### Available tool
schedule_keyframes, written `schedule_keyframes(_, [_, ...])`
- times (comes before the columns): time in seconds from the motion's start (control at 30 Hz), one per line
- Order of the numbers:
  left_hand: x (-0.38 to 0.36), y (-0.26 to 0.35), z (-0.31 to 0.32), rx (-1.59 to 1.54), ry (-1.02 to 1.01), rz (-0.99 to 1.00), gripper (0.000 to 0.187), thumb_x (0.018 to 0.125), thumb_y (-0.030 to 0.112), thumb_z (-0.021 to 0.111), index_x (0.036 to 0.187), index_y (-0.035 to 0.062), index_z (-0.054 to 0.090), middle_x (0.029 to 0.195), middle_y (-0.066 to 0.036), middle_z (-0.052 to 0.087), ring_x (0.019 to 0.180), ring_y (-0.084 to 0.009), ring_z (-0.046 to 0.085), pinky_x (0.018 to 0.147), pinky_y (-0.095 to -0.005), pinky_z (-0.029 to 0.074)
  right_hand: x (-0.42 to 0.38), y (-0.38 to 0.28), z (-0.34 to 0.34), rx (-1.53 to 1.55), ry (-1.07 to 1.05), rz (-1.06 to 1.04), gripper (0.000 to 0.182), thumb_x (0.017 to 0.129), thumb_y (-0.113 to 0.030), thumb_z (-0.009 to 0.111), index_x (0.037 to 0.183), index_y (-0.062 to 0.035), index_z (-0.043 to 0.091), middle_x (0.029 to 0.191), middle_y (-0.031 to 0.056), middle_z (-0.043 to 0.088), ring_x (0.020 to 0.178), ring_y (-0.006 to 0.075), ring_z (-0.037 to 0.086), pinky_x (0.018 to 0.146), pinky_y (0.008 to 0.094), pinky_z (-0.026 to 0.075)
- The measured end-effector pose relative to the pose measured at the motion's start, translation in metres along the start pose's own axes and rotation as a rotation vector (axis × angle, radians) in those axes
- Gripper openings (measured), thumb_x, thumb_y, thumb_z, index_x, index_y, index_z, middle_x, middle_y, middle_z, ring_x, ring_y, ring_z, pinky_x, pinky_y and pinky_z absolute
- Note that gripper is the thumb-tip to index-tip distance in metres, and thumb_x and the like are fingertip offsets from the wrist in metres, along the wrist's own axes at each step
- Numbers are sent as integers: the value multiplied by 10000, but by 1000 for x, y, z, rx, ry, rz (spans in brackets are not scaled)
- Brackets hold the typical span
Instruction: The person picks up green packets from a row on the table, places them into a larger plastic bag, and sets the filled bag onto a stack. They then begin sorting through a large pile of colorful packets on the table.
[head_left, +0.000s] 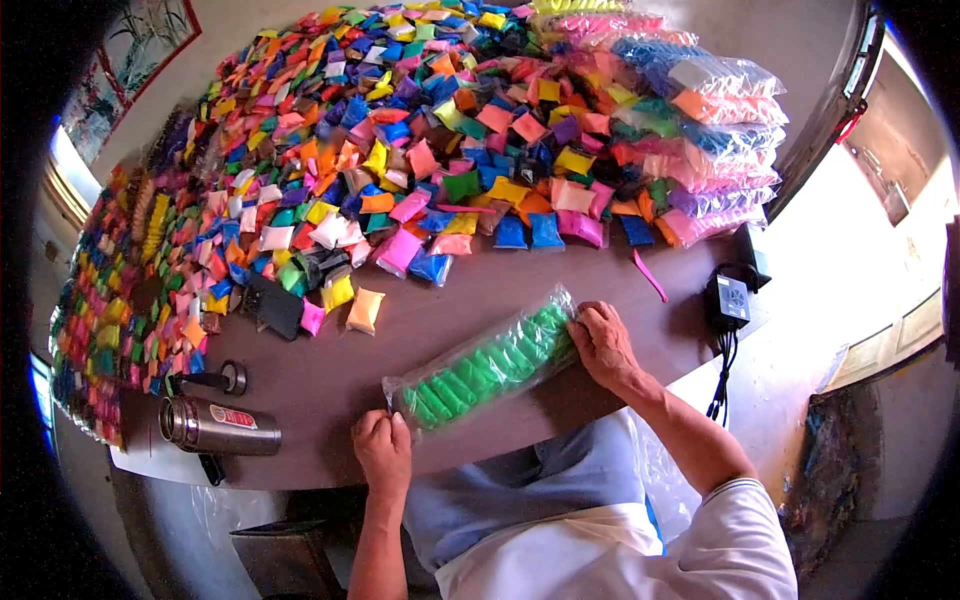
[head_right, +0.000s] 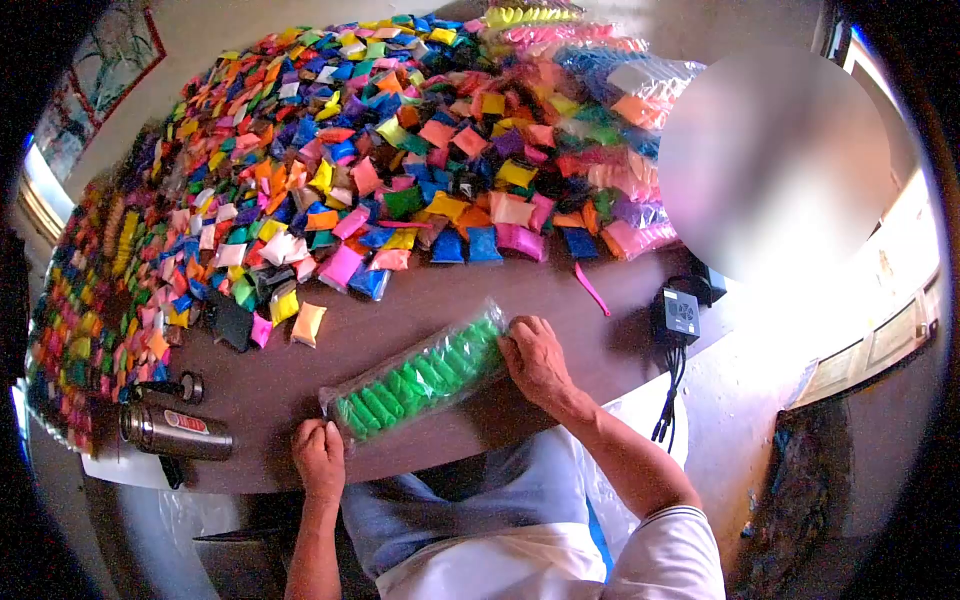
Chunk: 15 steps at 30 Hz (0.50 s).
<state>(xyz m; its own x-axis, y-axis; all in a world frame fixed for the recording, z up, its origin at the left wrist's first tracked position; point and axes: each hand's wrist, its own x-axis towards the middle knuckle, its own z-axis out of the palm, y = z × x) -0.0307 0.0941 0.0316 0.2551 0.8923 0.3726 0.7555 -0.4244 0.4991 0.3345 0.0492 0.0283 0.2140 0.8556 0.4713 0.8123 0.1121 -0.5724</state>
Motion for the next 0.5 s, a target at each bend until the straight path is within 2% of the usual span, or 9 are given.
schedule_keyframes(0.1, [-2, 0, 3, 68, 19, 52, 233, 903, 154, 573, 751, -21, 598, 880, -129, 597, 822, -347, 563, 773, -467, 427, 0, -2, 1, -36, -12, 48, 191, 878, -142, 625, 970, -12, 520, 952, 189, 538, 892, 388, 513, 783, 474, 430])
schedule_keyframes(0.17, [1, 1, 2, 75, 25, 70, 235, 898, 149, 575, 735, -19, 589, 869, -131, 587, 815, -347, 559, 764, -468, 425, 5, -5, -4, -1, -68, 164, 242, 870, -142, 634, 1048, -15, 529, 1009, 194, 551, 956, 391, 525, 827, 466, 436])
schedule_keyframes(0.2, [1, 2, 2, 79, 30, 75, 239, 895, 150, 578, 724, -17, 579, 866, -132, 581, 815, -346, 557, 761, -467, 425, 8, -3, -7, -8, -59, 155, 242, 870, -142, 634, 1048, -15, 529, 1009, 194, 551, 956, 391, 525, 827, 466, 436])
schedule_keyframes(0.27, [-1, 2, 5, 74, 39, 82, 245, 893, 152, 581, 713, -14, 570, 862, -134, 575, 816, -345, 555, 757, -466, 425, 9, 4, -14, 184, -142, 169, 334, 861, -128, 635, 1164, -21, 543, 1104, 197, 563, 1089, 380, 524, 911, 448, 440])
schedule_keyframes(0.3, [-3, -1, 6, 69, 41, 72, 248, 894, 154, 581, 710, -12, 568, 863, -134, 573, 820, -346, 554, 762, -467, 425, 10, 0, -21, 176, -140, 166, 334, 861, -128, 635, 1164, -21, 543, 1104, 197, 563, 1089, 380, 524, 911, 448, 440])
schedule_keyframes(0.37, [-2, 0, 8, 58, 50, 60, 252, 894, 157, 581, 707, -11, 566, 864, -135, 571, 824, -347, 554, 766, -469, 425, 14, -15, -40, 334, -205, 432, 452, 841, -106, 636, 1275, -45, 527, 1232, 186, 554, 1207, 362, 495, 989, 432, 424])
schedule_keyframes(0.4, [-2, 2, 6, 70, 67, 72, 252, 896, 158, 580, 709, -10, 567, 862, -135, 570, 826, -348, 553, 771, -470, 425, 15, -16, -43, 329, -207, 426, 452, 841, -106, 636, 1275, -45, 527, 1232, 186, 554, 1207, 362, 495, 989, 432, 424])
schedule_keyframes(0.47, [-3, 2, 6, 79, 84, 83, 252, 898, 159, 579, 710, -9, 567, 860, -134, 569, 827, -349, 552, 777, -472, 425, 11, -20, -49, -284, 42, -38, 450, 794, -75, 679, 1233, -91, 580, 1223, 128, 574, 1182, 305, 533, 960, 412, 455])
schedule_keyframes(0.5, [-3, 1, 6, 82, 73, 78, 247, 898, 155, 579, 713, -8, 569, 859, -134, 567, 829, -348, 551, 781, -472, 423, 11, -29, -51, -286, 42, -42, 450, 794, -75, 679, 1233, -91, 580, 1223, 128, 574, 1182, 305, 533, 960, 412, 455])
